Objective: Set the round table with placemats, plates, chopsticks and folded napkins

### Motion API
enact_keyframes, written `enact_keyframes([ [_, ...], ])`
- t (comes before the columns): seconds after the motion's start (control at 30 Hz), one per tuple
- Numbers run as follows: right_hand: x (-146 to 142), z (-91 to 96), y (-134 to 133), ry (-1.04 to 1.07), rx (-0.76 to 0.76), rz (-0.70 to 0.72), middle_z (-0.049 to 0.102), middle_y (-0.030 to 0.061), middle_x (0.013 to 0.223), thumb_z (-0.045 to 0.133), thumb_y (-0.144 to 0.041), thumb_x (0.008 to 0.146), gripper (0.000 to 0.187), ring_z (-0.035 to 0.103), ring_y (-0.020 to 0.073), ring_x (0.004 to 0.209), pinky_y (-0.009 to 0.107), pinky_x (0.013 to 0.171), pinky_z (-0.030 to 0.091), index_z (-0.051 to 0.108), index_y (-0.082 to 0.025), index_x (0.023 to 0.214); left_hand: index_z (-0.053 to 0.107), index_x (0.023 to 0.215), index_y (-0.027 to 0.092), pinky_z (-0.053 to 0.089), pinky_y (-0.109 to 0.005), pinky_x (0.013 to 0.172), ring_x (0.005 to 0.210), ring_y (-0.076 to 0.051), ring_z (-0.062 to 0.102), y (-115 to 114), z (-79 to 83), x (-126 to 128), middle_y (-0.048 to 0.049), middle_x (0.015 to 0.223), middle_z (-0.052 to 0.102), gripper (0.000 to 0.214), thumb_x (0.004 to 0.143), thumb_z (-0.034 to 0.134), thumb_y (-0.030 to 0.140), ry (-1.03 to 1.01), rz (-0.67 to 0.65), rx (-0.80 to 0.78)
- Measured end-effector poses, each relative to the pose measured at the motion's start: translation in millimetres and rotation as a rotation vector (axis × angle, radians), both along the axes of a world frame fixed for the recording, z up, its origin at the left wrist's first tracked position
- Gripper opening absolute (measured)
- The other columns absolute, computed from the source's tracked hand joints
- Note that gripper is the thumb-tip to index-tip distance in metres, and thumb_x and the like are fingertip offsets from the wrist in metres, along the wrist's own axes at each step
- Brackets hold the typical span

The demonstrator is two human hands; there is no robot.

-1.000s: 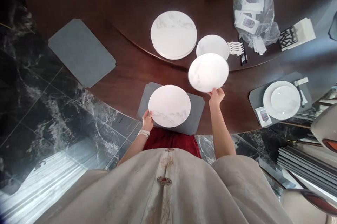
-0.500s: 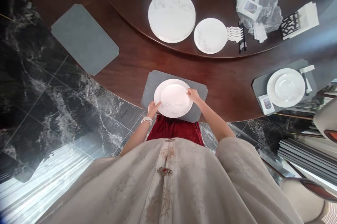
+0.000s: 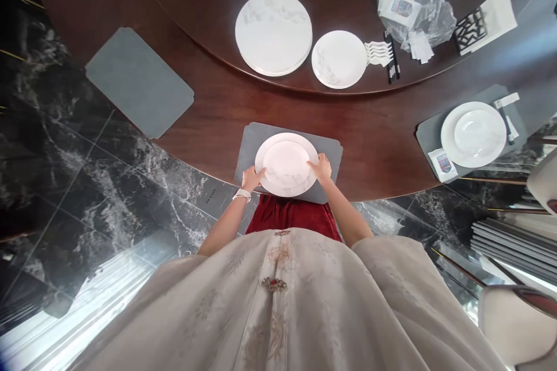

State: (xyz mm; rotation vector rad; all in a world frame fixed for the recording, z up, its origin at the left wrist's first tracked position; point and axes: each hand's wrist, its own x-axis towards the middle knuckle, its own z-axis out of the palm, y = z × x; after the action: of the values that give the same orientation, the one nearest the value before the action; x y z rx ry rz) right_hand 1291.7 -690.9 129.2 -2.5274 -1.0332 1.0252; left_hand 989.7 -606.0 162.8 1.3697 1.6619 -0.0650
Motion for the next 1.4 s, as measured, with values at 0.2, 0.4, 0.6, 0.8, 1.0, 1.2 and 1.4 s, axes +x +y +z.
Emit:
enact_keyframes([
  [0.2,-6,-2.6,-7,0.009,0.109,-0.106,0.066,0.0108,0.106,0.062,-0.054,0.079,0.046,0.062,0.0294,0.099,0.044,0.086,0.051,0.054,-0.022,0.111,0.067,0.113,0.007,0.044,-0.06,0.101,0.122,-0.047,0.059,92,15.5,60,-0.0312,0.112,0.067,0.054,0.091,0.054,0.055,0.222,-0.201,0.327],
  [0.4,22,-1.2,13,-0.087,0.315,-0.305,0.065,0.0141,0.109,0.045,-0.038,0.089,0.035,0.063,0.0218,0.084,0.041,0.088,0.053,0.06,-0.018,0.113,0.035,0.153,0.003,0.016,-0.049,0.126,0.155,-0.036,0.018,207,9.9,222,-0.0246,0.163,0.026,0.08,0.09,0.061,0.045,-0.335,-0.594,0.585],
  [0.6,167,13.4,113,-0.319,0.402,-0.241,0.061,0.0179,0.129,0.035,-0.023,0.093,0.046,0.058,0.0261,0.121,0.047,0.108,0.046,0.054,-0.015,0.134,0.011,0.158,-0.006,0.008,-0.057,0.125,0.156,-0.039,-0.007,217,-0.6,265,-0.0258,0.167,0.001,0.093,0.093,0.05,0.048,0.031,-0.713,0.576],
  [0.8,278,40.0,250,-0.452,0.241,0.003,0.032,0.02,0.157,0.036,-0.027,0.101,0.054,0.039,0.0318,0.144,0.054,0.11,0.041,0.031,-0.013,0.153,0.006,0.16,-0.004,0.01,-0.058,0.125,0.156,-0.041,-0.006,226,4.2,251,-0.0255,0.167,-0.001,0.099,0.092,0.053,0.051,0.092,-0.753,0.55],
  [1.0,267,48.6,272,-0.64,0.172,0.152,0.056,0.0225,0.129,0.022,-0.01,0.1,0.046,0.056,0.0298,0.12,0.056,0.107,0.037,0.054,-0.005,0.133,0.008,0.157,-0.009,0.01,-0.057,0.125,0.156,-0.041,-0.006,252,-0.1,226,-0.0293,0.166,-0.003,0.101,0.089,0.056,0.049,0.119,-0.769,0.525],
  [1.2,249,47.3,271,-0.601,0.293,0.185,0.051,0.0194,0.131,0.037,-0.03,0.102,0.034,0.049,0.0314,0.122,0.054,0.103,0.039,0.063,-0.012,0.115,0.012,0.158,-0.008,0.008,-0.056,0.126,0.156,-0.041,-0.005,285,-0.4,194,-0.0284,0.166,-0.002,0.103,0.087,0.056,0.053,0.189,-0.776,0.475],
  [1.4,183,35.5,190,-0.512,0.403,0.389,0.061,0.0141,0.103,0.047,-0.027,0.094,0.02,0.052,0.0293,0.103,0.045,0.091,0.041,0.062,-0.015,0.1,0.012,0.157,-0.01,0.005,-0.059,0.124,0.155,-0.044,-0.006,318,9.3,172,-0.0306,0.166,-0.001,0.106,0.087,0.053,0.058,0.24,-0.734,0.423],
])
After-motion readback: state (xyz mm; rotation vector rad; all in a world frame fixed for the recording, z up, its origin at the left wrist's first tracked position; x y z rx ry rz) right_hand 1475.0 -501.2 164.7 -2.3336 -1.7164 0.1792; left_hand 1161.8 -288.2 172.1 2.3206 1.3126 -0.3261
